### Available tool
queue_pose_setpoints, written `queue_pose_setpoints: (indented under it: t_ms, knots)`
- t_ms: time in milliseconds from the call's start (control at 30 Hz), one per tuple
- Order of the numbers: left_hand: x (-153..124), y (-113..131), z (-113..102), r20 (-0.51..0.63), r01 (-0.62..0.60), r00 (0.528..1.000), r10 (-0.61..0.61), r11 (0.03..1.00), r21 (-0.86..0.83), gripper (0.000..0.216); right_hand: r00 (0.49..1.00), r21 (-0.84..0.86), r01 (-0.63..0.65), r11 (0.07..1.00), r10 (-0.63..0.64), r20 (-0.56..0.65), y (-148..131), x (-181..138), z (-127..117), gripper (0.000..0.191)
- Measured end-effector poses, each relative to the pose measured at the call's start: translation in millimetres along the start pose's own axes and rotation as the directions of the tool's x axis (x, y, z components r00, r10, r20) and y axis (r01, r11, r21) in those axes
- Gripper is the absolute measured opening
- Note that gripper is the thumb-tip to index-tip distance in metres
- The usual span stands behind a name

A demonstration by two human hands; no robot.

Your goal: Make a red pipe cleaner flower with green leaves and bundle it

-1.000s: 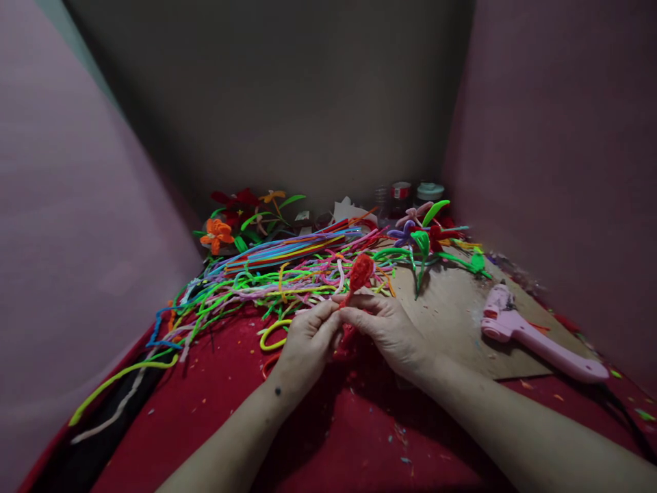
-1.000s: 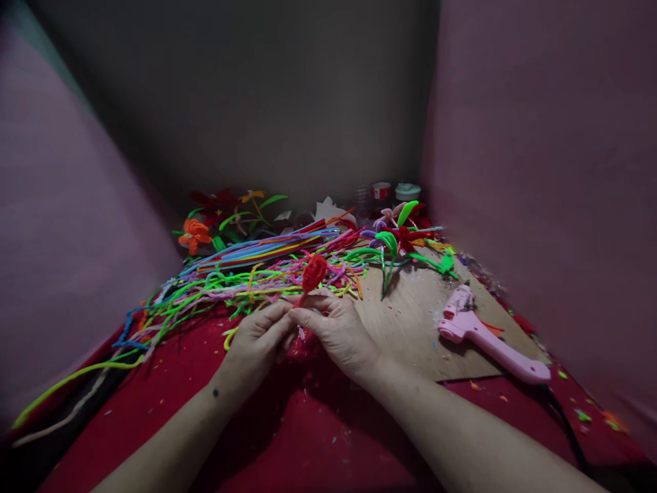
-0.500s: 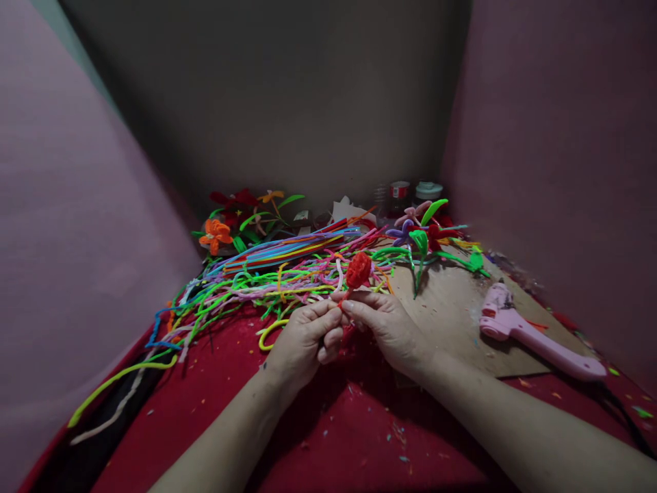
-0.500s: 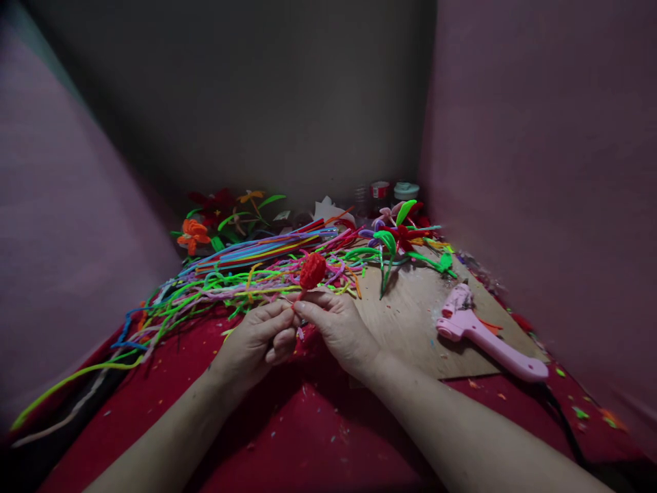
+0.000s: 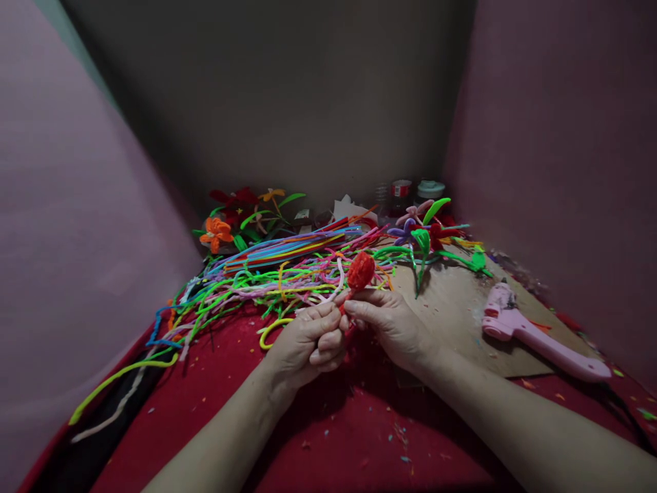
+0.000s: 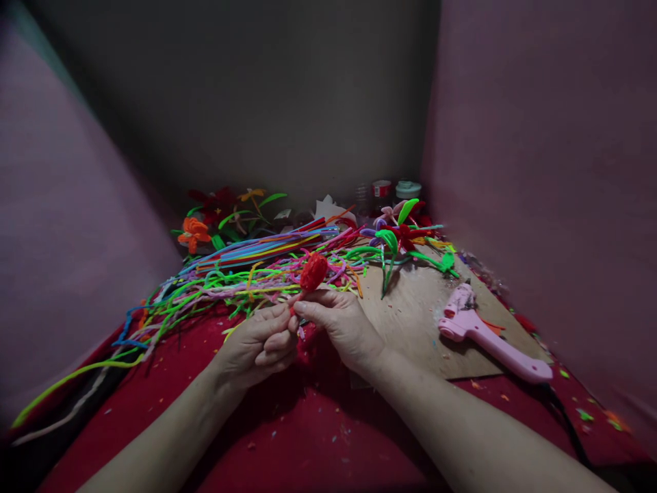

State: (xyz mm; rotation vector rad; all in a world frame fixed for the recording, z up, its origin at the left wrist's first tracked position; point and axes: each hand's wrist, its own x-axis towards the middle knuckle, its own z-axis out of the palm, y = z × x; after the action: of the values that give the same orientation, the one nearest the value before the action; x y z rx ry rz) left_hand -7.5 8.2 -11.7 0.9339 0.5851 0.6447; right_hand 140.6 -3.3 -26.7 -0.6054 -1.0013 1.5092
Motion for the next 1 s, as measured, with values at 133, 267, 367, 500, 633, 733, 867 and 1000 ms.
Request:
queue_pose_setpoints:
  t_ms: [133,267,367,500,633,733,867,1000]
  knots:
    - [-1.0,1.4,4.7,-0.017,0.008,1.000,-0.007,0.998,0.055,0.017,0.999,0.029,-0.026,0.999,0.027,-0.037,1.7,0.2,-1.1,0.009]
    - [-2.0,0.2,12.9,-0.196,-0.078,0.966,0.169,0.912,0.403,0.024,0.995,0.035,-0.050,0.998,0.053,-0.087,2.6,0.4,-0.4,0.011]
    - [-2.2,-5.5,14.7,-0.231,-0.155,0.856,0.463,0.655,0.739,0.017,0.990,0.007,-0.033,0.999,0.033,-0.134,2.4,-0.3,1.7,0.011]
    - [-2.5,-14.9,8.7,-0.147,-0.124,0.757,0.637,0.361,0.924,0.014,0.987,-0.004,-0.036,0.999,0.035,-0.155,3.4,-2.5,3.7,0.010]
    - [-3.5,-18.4,5.1,-0.082,-0.144,0.750,0.657,0.283,0.948,0.006,0.981,-0.077,-0.027,0.997,0.011,-0.194,4.0,-4.0,4.1,0.008]
    - [-3.8,-16.7,7.5,-0.075,-0.153,0.769,0.635,0.297,0.942,0.011,0.983,-0.065,-0.021,0.998,0.008,-0.184,3.6,-3.6,4.5,0.008]
    - [-3.9,-9.3,14.8,-0.194,-0.133,0.848,0.494,0.551,0.824,0.020,0.991,-0.047,-0.014,0.999,0.008,-0.136,1.5,-3.6,6.0,0.010]
    - [-4.8,-1.2,19.3,-0.262,-0.087,0.915,0.306,0.784,0.615,0.025,0.996,-0.022,-0.018,1.000,0.016,-0.085,-1.9,-4.8,6.9,0.010]
